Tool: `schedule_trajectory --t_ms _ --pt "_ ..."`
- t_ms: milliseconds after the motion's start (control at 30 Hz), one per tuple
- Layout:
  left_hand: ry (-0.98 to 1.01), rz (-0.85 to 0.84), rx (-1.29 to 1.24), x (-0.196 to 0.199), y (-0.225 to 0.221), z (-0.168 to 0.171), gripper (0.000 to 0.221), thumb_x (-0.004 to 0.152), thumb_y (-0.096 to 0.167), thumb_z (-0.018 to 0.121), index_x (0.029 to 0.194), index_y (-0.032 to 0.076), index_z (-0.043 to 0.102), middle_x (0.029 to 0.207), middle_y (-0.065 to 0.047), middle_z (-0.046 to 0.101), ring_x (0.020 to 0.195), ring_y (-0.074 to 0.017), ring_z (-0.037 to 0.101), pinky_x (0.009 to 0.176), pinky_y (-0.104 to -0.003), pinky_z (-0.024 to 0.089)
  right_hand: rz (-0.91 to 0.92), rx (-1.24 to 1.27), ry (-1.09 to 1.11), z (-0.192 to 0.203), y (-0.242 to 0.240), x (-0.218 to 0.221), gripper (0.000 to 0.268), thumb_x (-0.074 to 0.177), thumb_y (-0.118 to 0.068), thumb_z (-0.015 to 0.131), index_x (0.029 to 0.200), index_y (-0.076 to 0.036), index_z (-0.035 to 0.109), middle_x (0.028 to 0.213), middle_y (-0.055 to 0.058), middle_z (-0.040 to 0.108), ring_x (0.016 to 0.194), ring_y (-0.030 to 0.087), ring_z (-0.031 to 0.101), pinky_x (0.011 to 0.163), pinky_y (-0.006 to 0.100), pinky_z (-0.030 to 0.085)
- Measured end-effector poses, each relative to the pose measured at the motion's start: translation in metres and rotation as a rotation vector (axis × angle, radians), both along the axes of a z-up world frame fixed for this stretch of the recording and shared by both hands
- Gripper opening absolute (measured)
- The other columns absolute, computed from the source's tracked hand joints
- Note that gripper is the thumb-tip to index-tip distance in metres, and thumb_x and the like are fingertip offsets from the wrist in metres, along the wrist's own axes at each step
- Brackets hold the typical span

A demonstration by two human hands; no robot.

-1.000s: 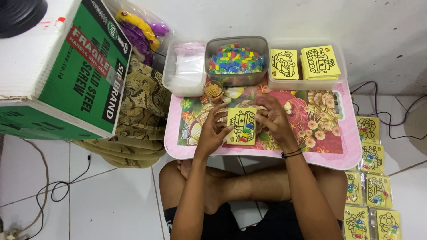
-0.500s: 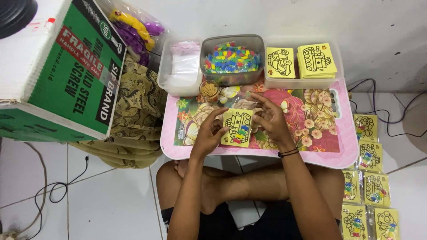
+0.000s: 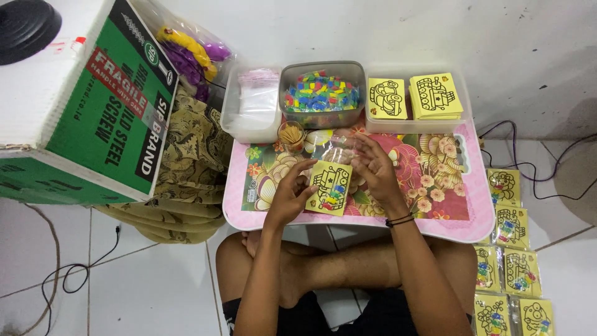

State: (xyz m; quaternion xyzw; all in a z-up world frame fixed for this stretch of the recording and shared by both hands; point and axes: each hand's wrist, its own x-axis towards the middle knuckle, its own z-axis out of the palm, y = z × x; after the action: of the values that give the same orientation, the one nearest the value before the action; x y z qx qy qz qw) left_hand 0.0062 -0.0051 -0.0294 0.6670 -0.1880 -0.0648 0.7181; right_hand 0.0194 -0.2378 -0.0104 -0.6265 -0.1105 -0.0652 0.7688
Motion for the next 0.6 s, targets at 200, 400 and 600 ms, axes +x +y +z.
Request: schedule_trajectory --t_ms 200,400,600 --pt "0.023 0.021 0.022 -0.003 -0.001 0.0 0.061 0.092 -0.006 0.066 0.148 0.014 0.052 0.091 -0.021 0.067 0.071 -0.0241 0.061 0.067 -0.036 0.051 -0.025 -0.045 0.095 -0.013 -0.004 0.002 0.073 0.092 -0.002 0.068 0.156 -0.012 0.035 0.088 0.018 0.071 0.052 0.02 0.068 0.046 0.029 0.06" --pt "-0.012 0.05 0.006 -0.006 -0.005 0.015 0.062 0.092 -0.007 0.065 0.149 0.013 0.05 0.13 -0.024 0.058 0.081 -0.0241 0.063 0.07 -0.038 0.055 -0.056 0.033 0.043 -0.019 -0.006 0.006 0.062 0.092 -0.009 0.069 0.15 -0.009 0.045 0.082 0.014 0.074 0.05 0.012 0.067 0.045 0.021 0.056" --pt "0.018 0.02 0.038 0.007 0.001 -0.038 0.056 0.092 -0.005 0.066 0.144 0.012 0.057 0.123 -0.021 0.064 0.077 -0.0219 0.064 0.064 -0.034 0.056 -0.165 0.011 0.026 -0.019 -0.005 0.004 0.05 0.098 -0.01 0.063 0.146 -0.007 0.05 0.075 0.013 0.072 0.047 0.013 0.065 0.042 0.022 0.053"
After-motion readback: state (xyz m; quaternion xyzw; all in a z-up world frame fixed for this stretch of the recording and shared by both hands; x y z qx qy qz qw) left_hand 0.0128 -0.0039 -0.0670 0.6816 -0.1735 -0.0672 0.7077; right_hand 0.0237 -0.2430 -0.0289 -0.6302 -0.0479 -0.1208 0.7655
